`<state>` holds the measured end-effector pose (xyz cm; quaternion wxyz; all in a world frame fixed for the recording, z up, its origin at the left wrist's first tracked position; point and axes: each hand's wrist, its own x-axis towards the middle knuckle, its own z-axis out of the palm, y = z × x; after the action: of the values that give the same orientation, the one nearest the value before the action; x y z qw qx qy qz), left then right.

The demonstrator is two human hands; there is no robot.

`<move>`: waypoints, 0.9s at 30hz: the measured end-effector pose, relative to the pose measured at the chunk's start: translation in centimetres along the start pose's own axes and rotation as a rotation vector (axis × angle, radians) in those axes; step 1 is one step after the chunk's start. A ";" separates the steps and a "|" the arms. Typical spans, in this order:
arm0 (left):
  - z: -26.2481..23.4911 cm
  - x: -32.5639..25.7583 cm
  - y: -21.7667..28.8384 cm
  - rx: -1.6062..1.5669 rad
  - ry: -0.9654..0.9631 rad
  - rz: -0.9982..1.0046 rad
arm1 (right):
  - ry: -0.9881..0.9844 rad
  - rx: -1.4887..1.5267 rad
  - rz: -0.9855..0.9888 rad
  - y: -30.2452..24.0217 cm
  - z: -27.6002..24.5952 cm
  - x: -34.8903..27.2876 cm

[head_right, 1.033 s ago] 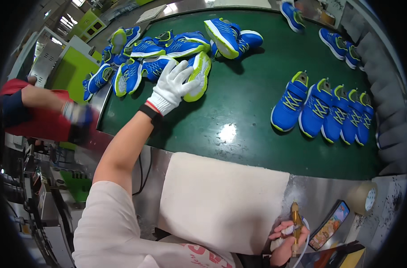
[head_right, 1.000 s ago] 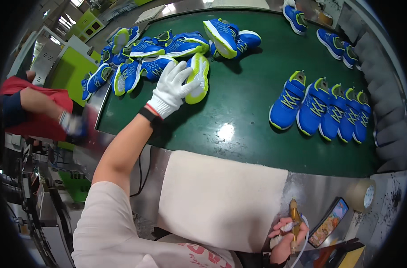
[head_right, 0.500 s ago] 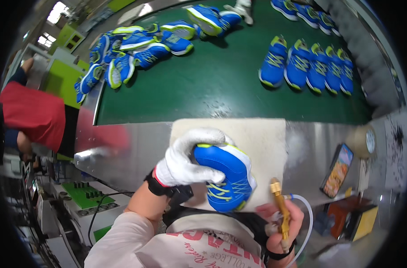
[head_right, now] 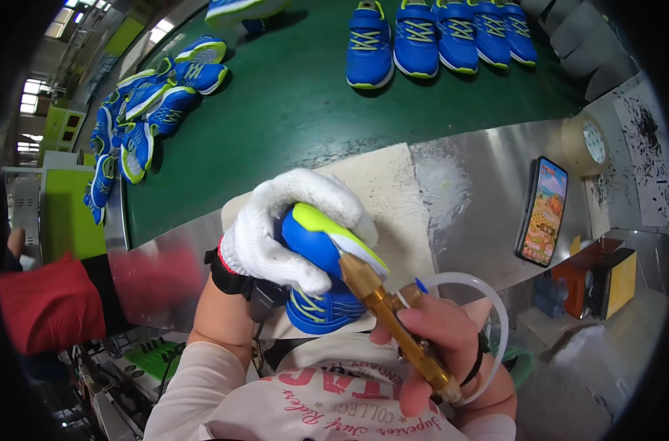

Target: The person uses a handheld air blower to clean the interior and exterior of blue and neon-green sneakers. They repeatedly pick up shoes from a green workbench, direct the nozzle into the shoe opening, and blow air across the upper and sole before placing the shoe back on the bench.

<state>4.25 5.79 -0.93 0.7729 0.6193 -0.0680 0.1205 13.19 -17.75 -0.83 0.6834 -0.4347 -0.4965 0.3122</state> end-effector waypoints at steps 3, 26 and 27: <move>-1.1 0.2 -0.4 -0.041 0.036 -0.105 | 0.043 -0.008 -0.006 1.3 -0.4 -0.2; 5.8 -11.6 0.1 -0.168 1.224 -0.400 | 0.363 0.740 0.703 3.1 0.6 -6.9; 7.3 -12.4 0.7 -0.235 1.412 -0.447 | 0.364 0.724 0.698 3.2 0.9 -7.2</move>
<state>-7.50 -2.40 -1.80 0.6998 0.3072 0.5590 0.3215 10.07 -22.28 -6.57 0.7202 -0.3576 -0.0564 0.5918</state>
